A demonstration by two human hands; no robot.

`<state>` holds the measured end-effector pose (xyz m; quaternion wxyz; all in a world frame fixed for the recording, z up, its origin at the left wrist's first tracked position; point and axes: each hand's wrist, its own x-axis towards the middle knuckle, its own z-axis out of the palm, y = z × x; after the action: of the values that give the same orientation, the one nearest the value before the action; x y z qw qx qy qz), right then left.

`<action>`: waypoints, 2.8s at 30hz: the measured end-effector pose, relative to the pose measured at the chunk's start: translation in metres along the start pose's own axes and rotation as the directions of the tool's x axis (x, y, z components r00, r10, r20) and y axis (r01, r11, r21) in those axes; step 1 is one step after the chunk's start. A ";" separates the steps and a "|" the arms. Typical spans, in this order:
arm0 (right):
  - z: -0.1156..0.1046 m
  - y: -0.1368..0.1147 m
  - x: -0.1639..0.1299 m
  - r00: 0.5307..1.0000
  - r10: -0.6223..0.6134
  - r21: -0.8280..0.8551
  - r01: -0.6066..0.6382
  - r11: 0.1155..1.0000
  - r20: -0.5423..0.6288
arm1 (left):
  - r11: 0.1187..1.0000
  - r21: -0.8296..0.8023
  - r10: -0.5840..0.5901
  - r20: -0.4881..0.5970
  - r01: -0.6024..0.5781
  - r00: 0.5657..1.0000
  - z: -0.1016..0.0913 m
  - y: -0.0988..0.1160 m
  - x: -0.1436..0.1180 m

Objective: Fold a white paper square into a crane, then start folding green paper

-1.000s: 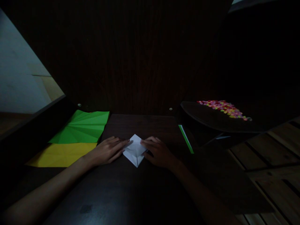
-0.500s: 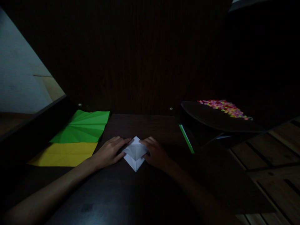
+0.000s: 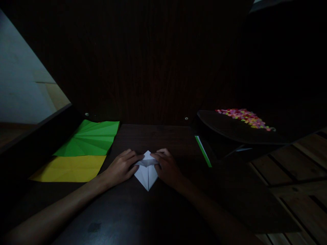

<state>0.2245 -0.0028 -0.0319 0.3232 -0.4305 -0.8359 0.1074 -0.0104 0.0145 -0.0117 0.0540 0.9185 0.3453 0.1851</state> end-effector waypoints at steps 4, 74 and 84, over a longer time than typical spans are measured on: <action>0.000 -0.002 0.002 0.997 0.078 -0.023 -0.079 0.997 -0.010 | 1.000 0.007 -0.011 0.012 0.011 1.000 0.000 0.002 0.001; -0.002 -0.019 0.018 0.915 0.401 0.033 -0.399 0.916 -0.044 | 0.942 -0.303 -0.142 0.034 0.145 0.989 0.004 0.003 0.000; -0.001 -0.020 0.017 0.920 0.389 0.057 -0.386 0.921 -0.050 | 0.941 -0.309 -0.143 0.002 0.136 0.990 0.004 0.004 0.001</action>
<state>0.2056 -0.0015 -0.0144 0.3308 -0.5827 -0.7213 0.1754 -0.0053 0.0122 -0.0140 0.2062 0.8700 0.3768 0.2420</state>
